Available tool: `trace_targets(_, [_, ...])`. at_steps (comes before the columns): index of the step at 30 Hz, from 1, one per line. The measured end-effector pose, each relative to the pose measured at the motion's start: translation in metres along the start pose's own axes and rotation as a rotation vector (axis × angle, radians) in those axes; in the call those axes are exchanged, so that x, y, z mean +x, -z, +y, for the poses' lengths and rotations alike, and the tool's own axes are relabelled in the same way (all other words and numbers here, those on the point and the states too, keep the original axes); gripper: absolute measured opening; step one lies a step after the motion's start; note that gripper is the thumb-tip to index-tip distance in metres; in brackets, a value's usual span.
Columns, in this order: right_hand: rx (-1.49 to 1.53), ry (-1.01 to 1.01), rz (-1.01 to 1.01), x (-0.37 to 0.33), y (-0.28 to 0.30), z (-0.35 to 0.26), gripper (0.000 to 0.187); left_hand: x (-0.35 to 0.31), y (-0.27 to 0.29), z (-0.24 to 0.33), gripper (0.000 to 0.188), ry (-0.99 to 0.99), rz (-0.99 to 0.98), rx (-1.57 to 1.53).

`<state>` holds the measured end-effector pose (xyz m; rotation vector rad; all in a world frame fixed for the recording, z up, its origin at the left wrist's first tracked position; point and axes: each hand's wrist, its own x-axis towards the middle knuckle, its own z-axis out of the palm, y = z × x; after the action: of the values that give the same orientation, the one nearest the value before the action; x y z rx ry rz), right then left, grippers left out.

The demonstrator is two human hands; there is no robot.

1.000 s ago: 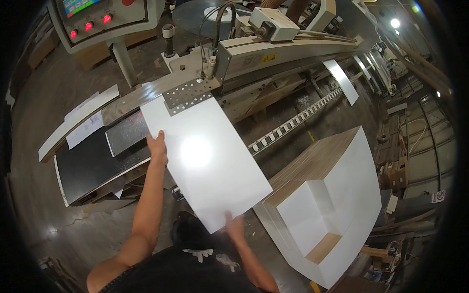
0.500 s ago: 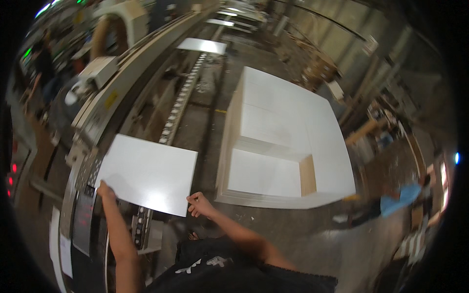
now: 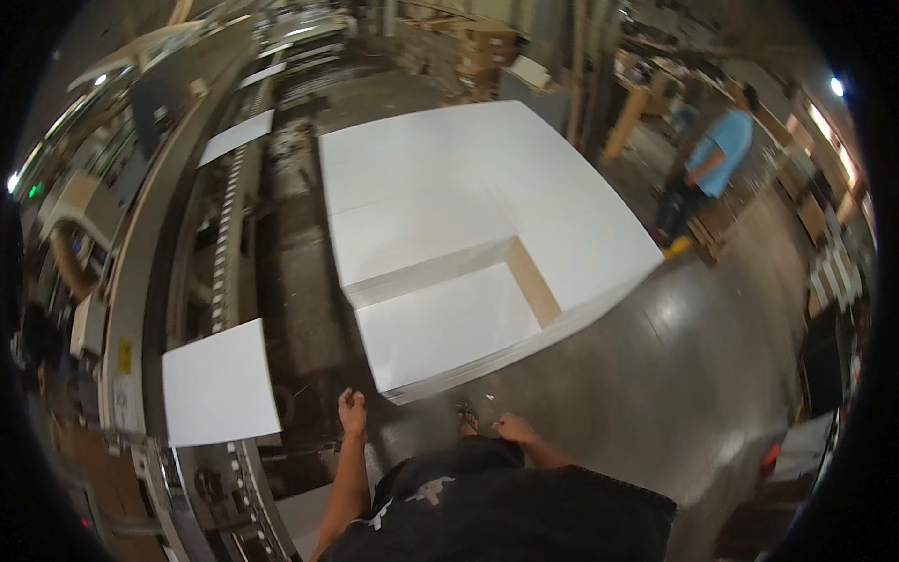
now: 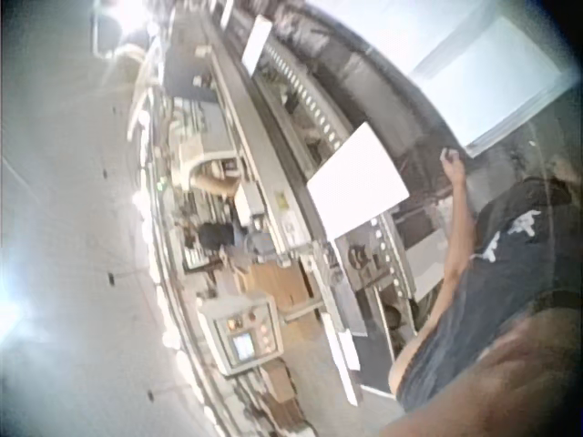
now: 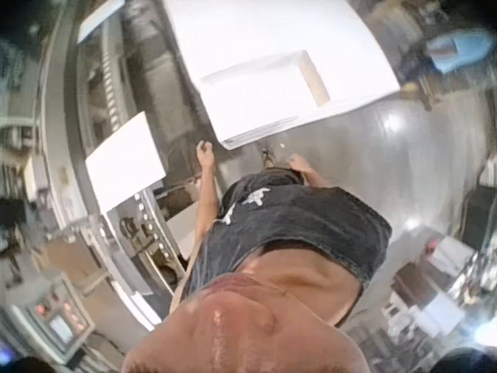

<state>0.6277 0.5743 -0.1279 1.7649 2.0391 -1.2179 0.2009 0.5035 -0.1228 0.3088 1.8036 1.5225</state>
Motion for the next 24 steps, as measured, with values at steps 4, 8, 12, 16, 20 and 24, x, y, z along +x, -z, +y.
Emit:
trace_targets(4, [0.178, -0.362, 0.103, -0.025, 0.021, 0.11, 0.038, 0.037, -0.081, -0.052, 0.063, 0.585, 0.13, -0.2])
trace_targets(8, [-0.404, -0.029, 0.093, -0.052, 0.044, 0.164, 0.031, 0.099, -0.081, -0.12, 0.073, 0.725, -0.078, -0.537])
trace_targets(12, [-0.076, -0.33, -0.036, -0.076, 0.065, 0.194, 0.036, 0.076, -0.137, -0.1, 0.07, 0.643, 0.323, -0.263])
trace_targets(16, [0.116, -0.484, -0.058, -0.075, 0.077, 0.184, 0.031, 0.052, -0.146, -0.094, 0.067, 0.501, 0.355, -0.352])
trace_targets(20, [-0.234, -0.088, 0.089, -0.052, 0.071, 0.217, 0.032, 0.03, -0.152, -0.093, 0.065, 0.449, 0.38, -0.363])
trace_targets(24, [0.152, -0.265, 0.059, -0.008, 0.094, 0.196, 0.036, 0.031, -0.14, -0.119, 0.07, 0.468, 0.53, -0.384])
